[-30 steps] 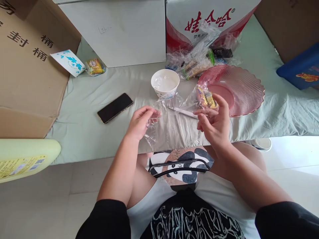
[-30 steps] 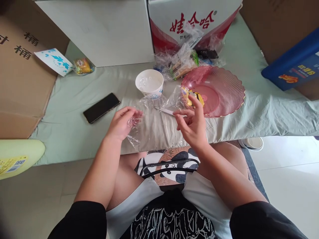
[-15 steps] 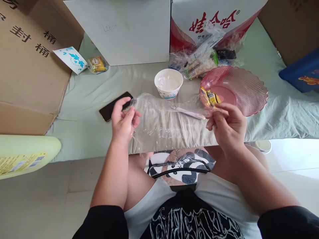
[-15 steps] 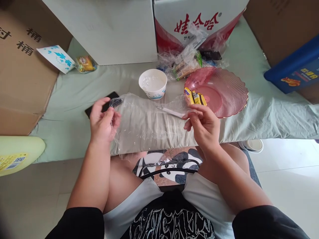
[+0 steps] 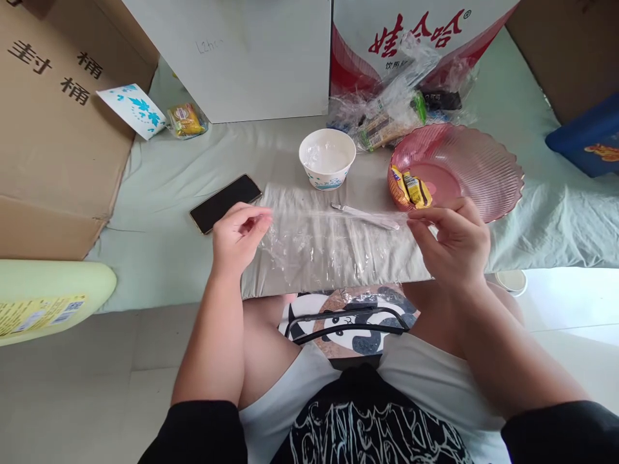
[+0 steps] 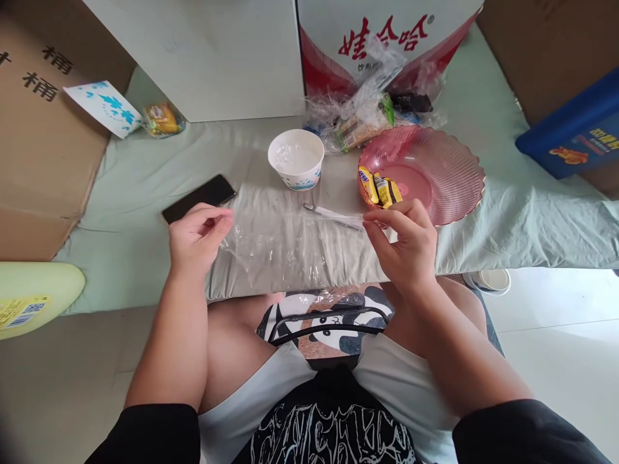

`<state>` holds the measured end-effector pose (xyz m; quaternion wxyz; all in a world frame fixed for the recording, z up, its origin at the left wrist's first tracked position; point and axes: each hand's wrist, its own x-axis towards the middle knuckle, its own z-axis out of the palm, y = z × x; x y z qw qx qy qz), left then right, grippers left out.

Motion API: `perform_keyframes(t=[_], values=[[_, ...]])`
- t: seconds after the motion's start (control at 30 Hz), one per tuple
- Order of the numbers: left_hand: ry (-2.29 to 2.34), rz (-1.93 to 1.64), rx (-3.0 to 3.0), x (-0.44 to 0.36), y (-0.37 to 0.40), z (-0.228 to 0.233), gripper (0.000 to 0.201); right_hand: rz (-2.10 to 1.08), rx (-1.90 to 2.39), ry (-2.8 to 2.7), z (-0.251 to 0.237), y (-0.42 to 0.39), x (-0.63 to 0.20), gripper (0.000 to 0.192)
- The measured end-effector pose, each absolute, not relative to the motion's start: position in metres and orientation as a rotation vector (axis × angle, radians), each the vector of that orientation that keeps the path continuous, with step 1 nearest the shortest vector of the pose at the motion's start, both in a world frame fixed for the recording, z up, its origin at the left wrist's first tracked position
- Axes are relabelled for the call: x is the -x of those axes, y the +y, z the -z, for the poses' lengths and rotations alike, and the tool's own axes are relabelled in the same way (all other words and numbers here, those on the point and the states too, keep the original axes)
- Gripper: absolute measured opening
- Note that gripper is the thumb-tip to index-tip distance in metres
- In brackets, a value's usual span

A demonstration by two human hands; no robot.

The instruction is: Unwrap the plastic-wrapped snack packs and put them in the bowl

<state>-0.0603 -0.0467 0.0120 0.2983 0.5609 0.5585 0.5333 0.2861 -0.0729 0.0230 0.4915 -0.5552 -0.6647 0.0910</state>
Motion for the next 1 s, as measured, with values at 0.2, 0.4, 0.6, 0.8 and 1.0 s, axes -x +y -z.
perform_keyframes(t=[0.2,0.4,0.6,0.8,1.0], values=[[1.283,-1.52,-1.375,0.047,-0.042,-0.015,0.028,-0.195,1.191,-1.64,-0.027,-0.079,-0.281,0.007],[1.349,-1.333,-0.979,0.026,-0.043,-0.027,0.033,-0.977,1.171,-1.311,-0.034,-0.093,-0.28,0.027],[1.221,-1.109,-0.768,0.027,-0.029,-0.023,0.042,-1.781,0.976,-0.98,-0.034,-0.08,-0.279,0.066],[1.18,-0.676,-0.853,0.015,-0.025,-0.02,0.033,-2.095,0.985,-0.663,-0.006,-0.068,-0.232,0.063],[1.076,-0.676,-0.916,0.004,-0.022,-0.011,0.032,-2.44,1.048,-1.215,0.007,-0.083,-0.214,0.043]])
